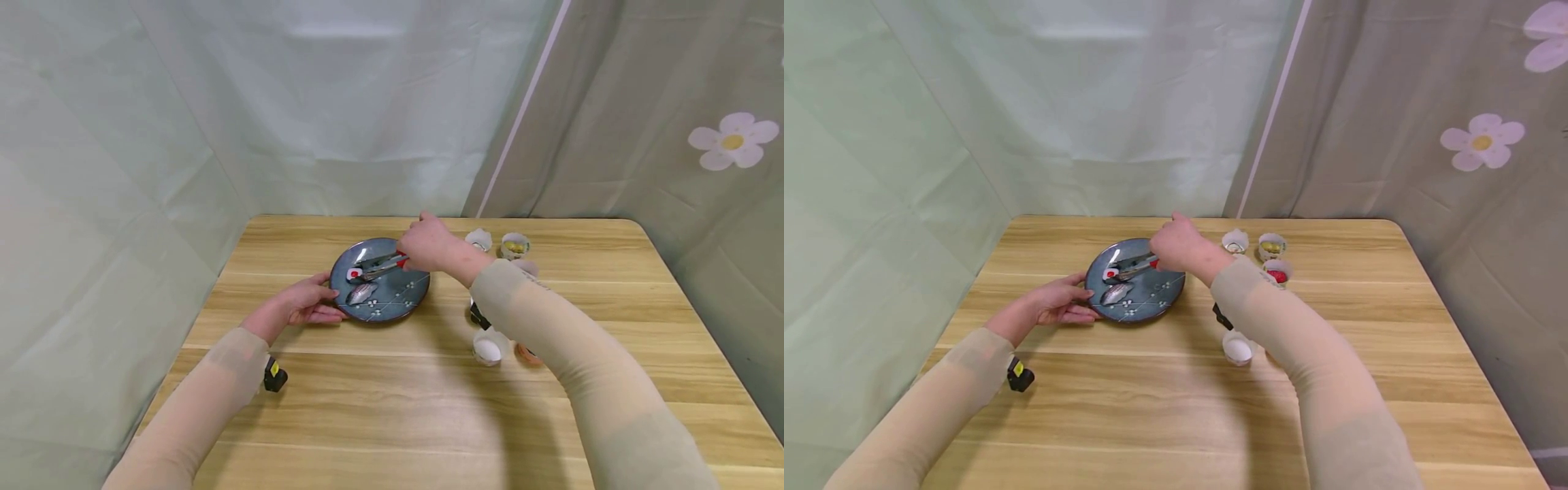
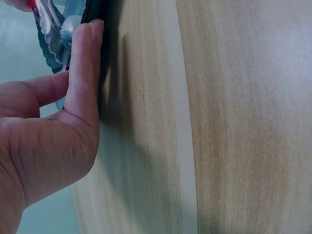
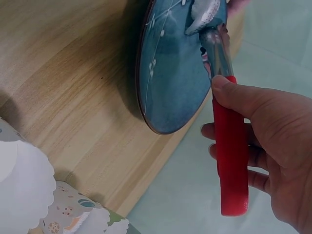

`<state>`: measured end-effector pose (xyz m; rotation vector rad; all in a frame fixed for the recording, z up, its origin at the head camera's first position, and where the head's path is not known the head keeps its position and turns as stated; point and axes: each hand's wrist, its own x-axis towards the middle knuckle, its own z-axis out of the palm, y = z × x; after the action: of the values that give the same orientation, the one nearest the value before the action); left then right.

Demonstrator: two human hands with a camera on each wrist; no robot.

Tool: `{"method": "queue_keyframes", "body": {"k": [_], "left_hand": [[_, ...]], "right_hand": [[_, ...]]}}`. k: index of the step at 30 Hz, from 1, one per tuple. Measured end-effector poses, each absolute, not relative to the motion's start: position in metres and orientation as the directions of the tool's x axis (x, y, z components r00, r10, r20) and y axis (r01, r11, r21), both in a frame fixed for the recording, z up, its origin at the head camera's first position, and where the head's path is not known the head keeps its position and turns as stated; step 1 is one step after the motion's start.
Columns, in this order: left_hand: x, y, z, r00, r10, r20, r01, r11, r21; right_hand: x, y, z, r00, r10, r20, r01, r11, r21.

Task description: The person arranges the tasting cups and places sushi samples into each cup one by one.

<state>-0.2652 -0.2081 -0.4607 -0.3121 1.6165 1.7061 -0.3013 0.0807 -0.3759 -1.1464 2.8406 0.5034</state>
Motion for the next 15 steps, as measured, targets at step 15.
{"method": "queue_keyframes", "body": {"k": [15], "left_hand": [[-0.265,-0.207,-0.459,-0.682,0.332,-0.652,-0.665,0.089,0.741]], "right_hand": [[-0.304,0.094,-0.362,-0.722,-0.685,-0.095,-0.684,0.687,0.245]]}}
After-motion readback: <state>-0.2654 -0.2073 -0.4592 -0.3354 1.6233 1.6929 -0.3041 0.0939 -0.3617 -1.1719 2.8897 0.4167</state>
